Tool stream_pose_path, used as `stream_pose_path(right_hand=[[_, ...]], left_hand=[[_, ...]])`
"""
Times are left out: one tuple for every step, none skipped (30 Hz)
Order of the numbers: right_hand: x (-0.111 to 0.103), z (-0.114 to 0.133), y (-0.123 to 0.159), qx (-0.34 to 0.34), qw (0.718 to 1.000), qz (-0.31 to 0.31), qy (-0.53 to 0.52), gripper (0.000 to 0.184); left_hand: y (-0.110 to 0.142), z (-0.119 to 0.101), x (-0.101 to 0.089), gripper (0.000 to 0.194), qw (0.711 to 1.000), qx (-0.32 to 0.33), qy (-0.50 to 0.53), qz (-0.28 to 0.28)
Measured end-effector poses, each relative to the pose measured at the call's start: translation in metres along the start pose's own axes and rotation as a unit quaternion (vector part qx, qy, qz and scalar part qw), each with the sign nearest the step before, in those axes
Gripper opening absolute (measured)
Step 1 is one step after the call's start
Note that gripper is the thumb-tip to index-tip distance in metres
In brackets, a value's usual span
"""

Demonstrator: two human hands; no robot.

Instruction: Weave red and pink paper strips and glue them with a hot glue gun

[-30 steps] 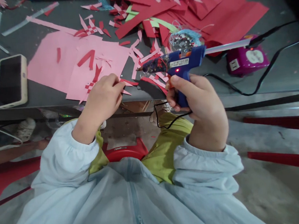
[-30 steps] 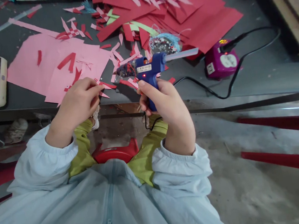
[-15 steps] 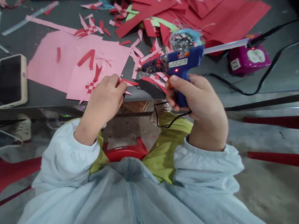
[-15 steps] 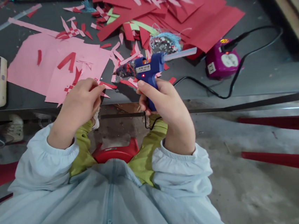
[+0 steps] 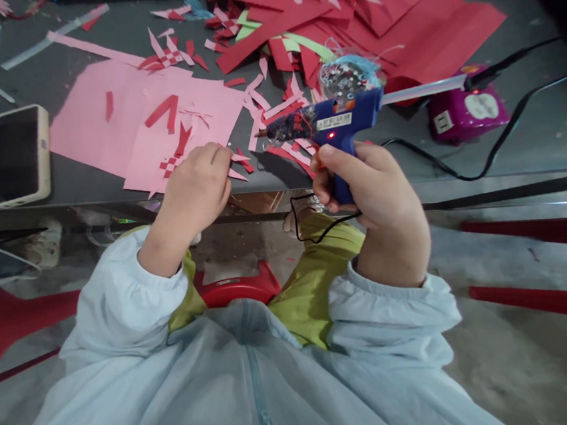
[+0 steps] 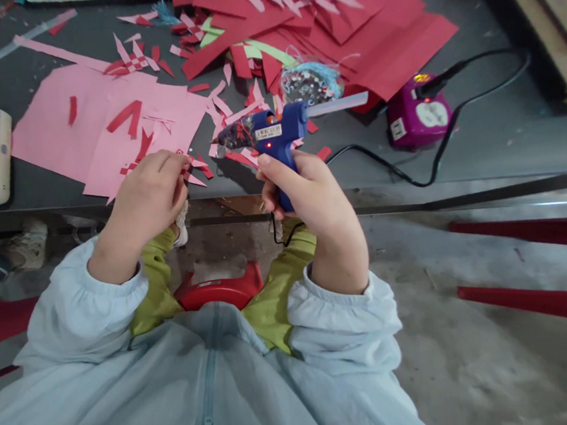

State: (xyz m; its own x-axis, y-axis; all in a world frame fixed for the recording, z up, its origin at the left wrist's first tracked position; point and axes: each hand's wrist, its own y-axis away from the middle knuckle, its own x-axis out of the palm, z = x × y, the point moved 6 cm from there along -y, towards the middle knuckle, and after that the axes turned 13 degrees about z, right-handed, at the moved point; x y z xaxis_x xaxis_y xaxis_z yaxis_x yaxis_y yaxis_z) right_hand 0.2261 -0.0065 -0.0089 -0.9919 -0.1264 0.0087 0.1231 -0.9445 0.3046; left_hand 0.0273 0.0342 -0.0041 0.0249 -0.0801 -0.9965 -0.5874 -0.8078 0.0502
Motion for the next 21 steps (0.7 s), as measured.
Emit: stream_pose_path(right_hand=[[-0.0001,-0.0011,-0.0004,0.001,1.0,0.002,0.002,0.023],[-0.0001,-0.0022,-0.0009,0.003,1.0,0.005,0.004,0.023],[0.0,-0.003,-0.0014,0.004,1.0,0.007,0.006,0.023],[-0.0001,-0.0035,-0.0019,0.002,1.0,0.007,0.007,0.024],[-0.0002,-0.0037,-0.0023,0.0,1.0,0.006,0.009,0.026],[-0.0003,-0.0038,-0.0027,-0.003,1.0,0.005,0.01,0.028],[-0.0002,-0.004,-0.003,-0.005,1.0,0.005,0.011,0.029],[-0.0003,-0.0039,-0.0032,-0.009,1.0,0.005,0.011,0.031],[-0.0003,-0.0041,-0.0034,-0.011,1.0,0.006,0.011,0.031],[-0.0002,-0.0044,-0.0036,-0.01,1.0,0.009,0.011,0.031],[-0.0004,-0.0047,-0.0039,-0.01,1.0,0.011,0.012,0.031],[-0.0004,-0.0052,-0.0042,-0.009,1.0,0.014,0.012,0.03],[-0.0008,-0.0056,-0.0045,-0.009,1.0,0.015,0.012,0.03],[-0.0013,-0.0059,-0.0048,-0.009,1.0,0.014,0.013,0.03],[-0.0017,-0.0062,-0.0052,-0.01,1.0,0.014,0.013,0.03],[-0.0021,-0.0062,-0.0055,-0.012,1.0,0.012,0.012,0.03],[-0.0024,-0.0062,-0.0058,-0.014,1.0,0.011,0.012,0.029],[-0.0025,-0.0059,-0.006,-0.017,1.0,0.01,0.014,0.03],[-0.0026,-0.0053,-0.0061,-0.021,1.0,0.009,0.017,0.03],[-0.0026,-0.0045,-0.006,-0.026,0.999,0.007,0.023,0.031],[-0.0031,-0.0031,-0.0058,-0.033,0.999,0.002,0.031,0.032]], left_hand=[[-0.0001,0.0007,0.0001,0.034,1.0,0.001,0.002,-0.002],[-0.0001,0.0012,0.0002,0.035,1.0,0.002,0.004,-0.003],[-0.0001,0.0015,0.0005,0.035,1.0,0.006,0.004,-0.001],[0.0,0.0015,0.0007,0.035,1.0,0.009,0.002,0.002],[0.0001,0.0015,0.0009,0.034,1.0,0.012,0.0,0.005],[0.0003,0.0012,0.0009,0.033,1.0,0.014,-0.003,0.009],[0.0005,0.0009,0.001,0.032,1.0,0.016,-0.006,0.012],[0.0007,0.0007,0.0009,0.032,1.0,0.016,-0.007,0.014],[0.0008,0.0005,0.0007,0.032,1.0,0.014,-0.007,0.014],[0.0008,0.0003,0.0007,0.031,1.0,0.012,-0.006,0.016],[0.0007,0.0,0.0009,0.031,1.0,0.01,-0.005,0.019],[0.0006,-0.0002,0.0011,0.031,1.0,0.007,-0.006,0.022],[0.0006,-0.0006,0.0012,0.032,1.0,0.004,-0.009,0.024],[0.0007,-0.0011,0.0011,0.032,1.0,0.003,-0.012,0.026],[0.0009,-0.0016,0.001,0.033,1.0,0.003,-0.014,0.028],[0.0011,-0.0019,0.0008,0.034,0.999,0.003,-0.014,0.031],[0.0015,-0.002,0.0006,0.034,0.999,0.002,-0.01,0.033],[0.0017,-0.0018,0.0005,0.034,0.999,0.002,-0.003,0.037],[0.0019,-0.0011,0.0005,0.034,0.999,0.002,0.007,0.04],[0.002,-0.0001,0.0003,0.034,0.999,0.003,0.021,0.04],[0.002,0.0017,-0.0003,0.034,0.998,0.004,0.043,0.035]])
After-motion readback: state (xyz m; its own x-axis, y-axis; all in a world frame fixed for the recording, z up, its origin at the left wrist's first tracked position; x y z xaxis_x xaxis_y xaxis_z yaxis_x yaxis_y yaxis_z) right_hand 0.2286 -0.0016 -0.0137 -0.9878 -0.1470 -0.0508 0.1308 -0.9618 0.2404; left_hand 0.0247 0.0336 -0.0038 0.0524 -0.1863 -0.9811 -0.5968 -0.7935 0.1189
